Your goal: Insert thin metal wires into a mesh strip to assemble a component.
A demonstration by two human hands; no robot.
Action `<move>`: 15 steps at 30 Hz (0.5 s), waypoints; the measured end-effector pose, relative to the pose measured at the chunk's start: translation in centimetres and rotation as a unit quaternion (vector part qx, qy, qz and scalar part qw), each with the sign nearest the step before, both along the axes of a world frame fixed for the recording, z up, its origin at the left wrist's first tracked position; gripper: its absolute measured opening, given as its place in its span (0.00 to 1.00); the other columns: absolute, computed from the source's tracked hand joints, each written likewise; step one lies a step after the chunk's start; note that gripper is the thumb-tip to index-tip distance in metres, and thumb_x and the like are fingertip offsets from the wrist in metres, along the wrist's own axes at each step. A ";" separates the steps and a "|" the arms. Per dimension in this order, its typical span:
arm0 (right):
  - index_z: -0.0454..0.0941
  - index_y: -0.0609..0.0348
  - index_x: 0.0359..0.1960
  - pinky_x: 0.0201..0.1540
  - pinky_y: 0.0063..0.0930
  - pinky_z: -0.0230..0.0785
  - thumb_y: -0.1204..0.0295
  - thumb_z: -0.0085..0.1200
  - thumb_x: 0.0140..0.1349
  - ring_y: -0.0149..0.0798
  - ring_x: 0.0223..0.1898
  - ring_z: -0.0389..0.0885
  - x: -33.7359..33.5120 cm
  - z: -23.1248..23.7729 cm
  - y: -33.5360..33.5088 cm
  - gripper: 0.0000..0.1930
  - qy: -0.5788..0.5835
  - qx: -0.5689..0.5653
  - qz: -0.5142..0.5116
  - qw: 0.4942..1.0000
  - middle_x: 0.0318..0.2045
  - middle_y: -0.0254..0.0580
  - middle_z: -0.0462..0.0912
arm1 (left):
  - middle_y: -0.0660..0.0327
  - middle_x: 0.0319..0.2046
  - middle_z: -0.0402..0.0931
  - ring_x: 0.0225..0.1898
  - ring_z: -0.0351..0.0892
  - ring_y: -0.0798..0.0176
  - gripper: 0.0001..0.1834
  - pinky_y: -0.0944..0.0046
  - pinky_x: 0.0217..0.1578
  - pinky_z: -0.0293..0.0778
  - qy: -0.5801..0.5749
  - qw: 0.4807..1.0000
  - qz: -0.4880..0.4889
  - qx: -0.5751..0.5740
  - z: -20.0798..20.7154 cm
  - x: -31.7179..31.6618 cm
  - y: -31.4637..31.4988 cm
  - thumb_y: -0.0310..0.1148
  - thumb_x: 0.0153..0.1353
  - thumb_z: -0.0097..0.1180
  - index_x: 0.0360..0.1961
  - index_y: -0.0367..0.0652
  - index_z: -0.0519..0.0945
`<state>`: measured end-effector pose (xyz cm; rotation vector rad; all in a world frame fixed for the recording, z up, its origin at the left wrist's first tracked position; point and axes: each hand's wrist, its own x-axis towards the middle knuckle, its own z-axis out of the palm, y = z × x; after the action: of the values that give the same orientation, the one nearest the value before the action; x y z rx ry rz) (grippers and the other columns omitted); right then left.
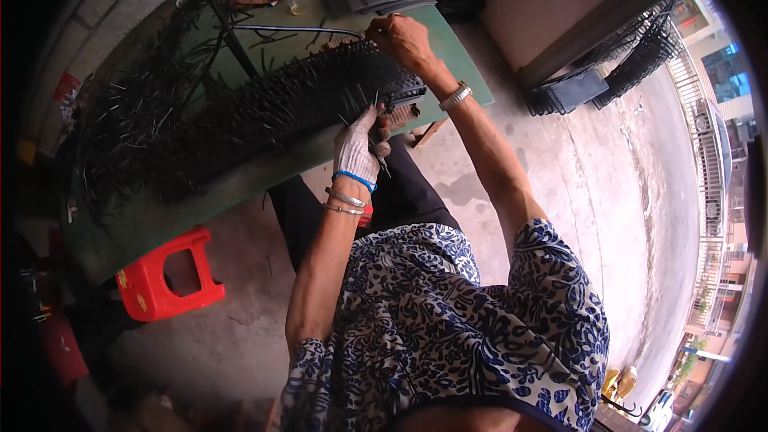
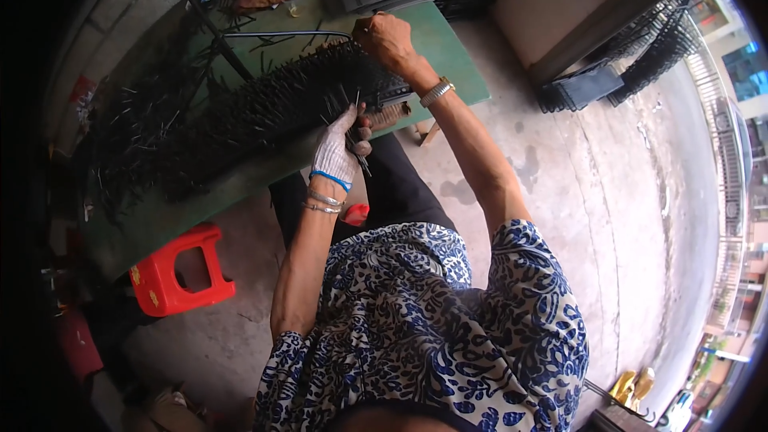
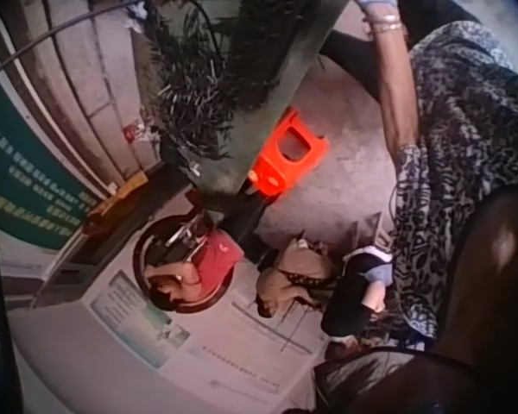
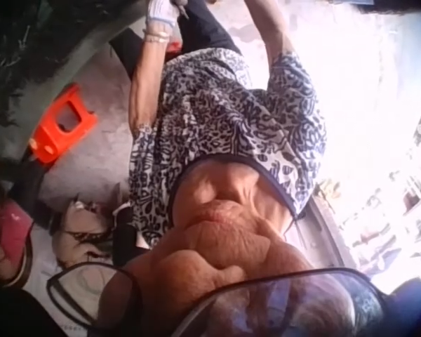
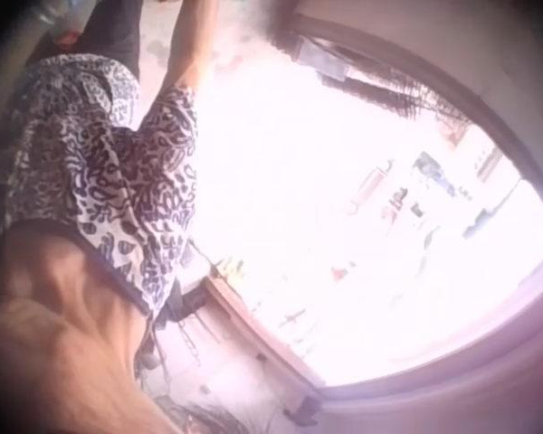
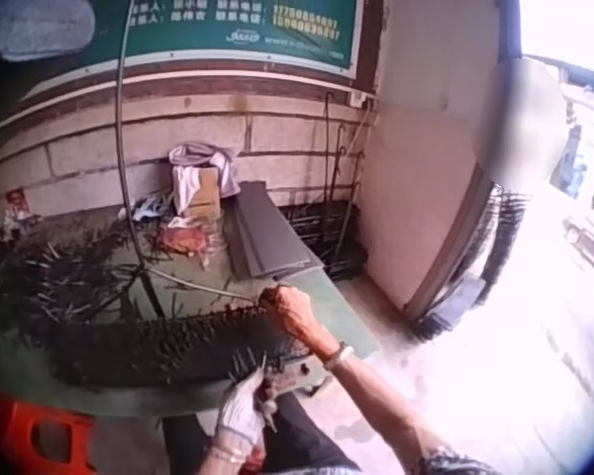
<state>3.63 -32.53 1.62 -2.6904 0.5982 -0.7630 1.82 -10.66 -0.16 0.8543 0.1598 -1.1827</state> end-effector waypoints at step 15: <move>0.80 0.69 0.41 0.32 0.28 0.72 0.67 0.55 0.64 0.30 0.30 0.79 -9.4 2.8 7.2 0.14 -0.009 0.404 0.134 0.905 0.32 0.43 0.84 | 0.67 0.29 0.81 0.26 0.77 0.72 0.09 0.71 0.16 0.63 -0.057 0.998 0.037 0.017 -0.7 -0.5 -1.0 0.40 0.61 0.60 0.37 0.47 0.82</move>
<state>-5.76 -25.35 4.46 -1.9281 0.3989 -0.3433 1.27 -11.67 -0.84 0.9352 0.1171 -1.0608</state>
